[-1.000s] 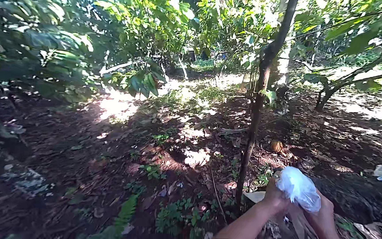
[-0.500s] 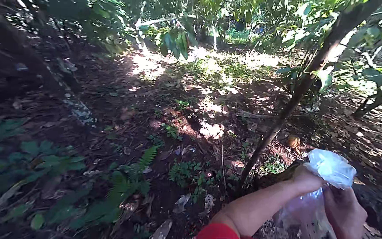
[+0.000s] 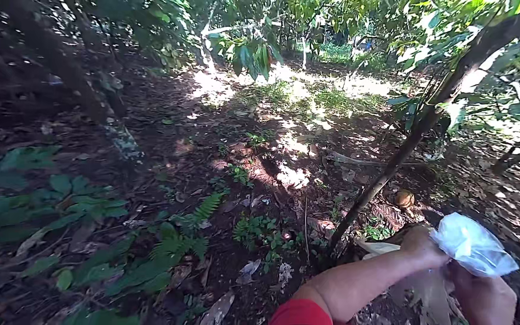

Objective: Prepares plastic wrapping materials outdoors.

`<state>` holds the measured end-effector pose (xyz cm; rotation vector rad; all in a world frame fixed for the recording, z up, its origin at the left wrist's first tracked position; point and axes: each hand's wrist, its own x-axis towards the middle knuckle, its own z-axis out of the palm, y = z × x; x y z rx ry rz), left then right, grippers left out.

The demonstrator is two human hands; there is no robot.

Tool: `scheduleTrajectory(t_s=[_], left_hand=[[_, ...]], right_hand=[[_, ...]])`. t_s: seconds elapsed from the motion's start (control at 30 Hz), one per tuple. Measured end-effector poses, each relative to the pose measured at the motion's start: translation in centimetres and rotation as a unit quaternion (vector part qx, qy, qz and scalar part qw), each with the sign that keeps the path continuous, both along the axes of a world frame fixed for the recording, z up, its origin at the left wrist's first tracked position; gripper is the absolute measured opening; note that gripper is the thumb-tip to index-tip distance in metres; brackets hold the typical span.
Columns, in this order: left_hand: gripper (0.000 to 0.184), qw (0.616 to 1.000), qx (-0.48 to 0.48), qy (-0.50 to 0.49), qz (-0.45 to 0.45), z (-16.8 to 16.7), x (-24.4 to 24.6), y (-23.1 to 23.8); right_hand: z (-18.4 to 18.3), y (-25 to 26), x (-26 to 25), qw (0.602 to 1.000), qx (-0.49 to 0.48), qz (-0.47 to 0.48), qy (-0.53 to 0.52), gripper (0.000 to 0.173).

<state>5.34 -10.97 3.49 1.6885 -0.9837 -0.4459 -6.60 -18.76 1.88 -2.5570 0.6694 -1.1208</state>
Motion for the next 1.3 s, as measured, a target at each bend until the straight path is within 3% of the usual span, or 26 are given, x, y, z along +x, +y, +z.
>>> scheduleTrajectory(t_s=[0.13, 0.2, 0.37, 0.63, 0.87, 1.07, 1.2, 1.3], left_hand=[[0.040, 0.998, -0.010, -0.064, -0.004, -0.9, -0.1, -0.7], [0.036, 0.994, -0.064, -0.086, -0.011, -1.5, -0.2, -0.8], [0.039, 0.985, -0.165, -0.050, -0.017, -2.7, 0.6, -1.1], [0.036, 0.997, -0.023, -0.045, -0.056, -0.6, 0.2, 0.9], [0.040, 0.987, 0.067, -0.107, -0.098, 0.3, 1.3, 0.5], [0.045, 0.991, 0.008, -0.082, -0.102, 0.2, 1.6, 1.3], [0.032, 0.992, 0.076, -0.066, -0.075, 0.7, 1.3, 0.7], [0.033, 0.991, 0.069, -0.089, -0.069, -0.1, 1.8, 0.6]], right_hand=[[1.1, 0.2, 0.0, 0.998, -0.036, -0.039, 0.027, 0.024], [1.7, 0.3, -0.2, 0.998, -0.034, -0.040, 0.045, 0.027], [3.3, -0.1, 0.2, 0.992, -0.033, -0.050, 0.111, 0.029], [6.2, -1.1, 0.8, 0.977, 0.008, -0.039, 0.209, 0.033], [5.5, -2.6, 0.6, 0.987, -0.079, -0.010, 0.141, 0.018], [5.9, -2.9, 0.4, 0.988, -0.025, 0.027, 0.149, 0.018], [6.1, -3.0, 0.0, 0.992, -0.012, 0.053, 0.117, 0.016], [5.3, -3.1, 0.2, 0.995, -0.057, 0.007, 0.078, 0.009]])
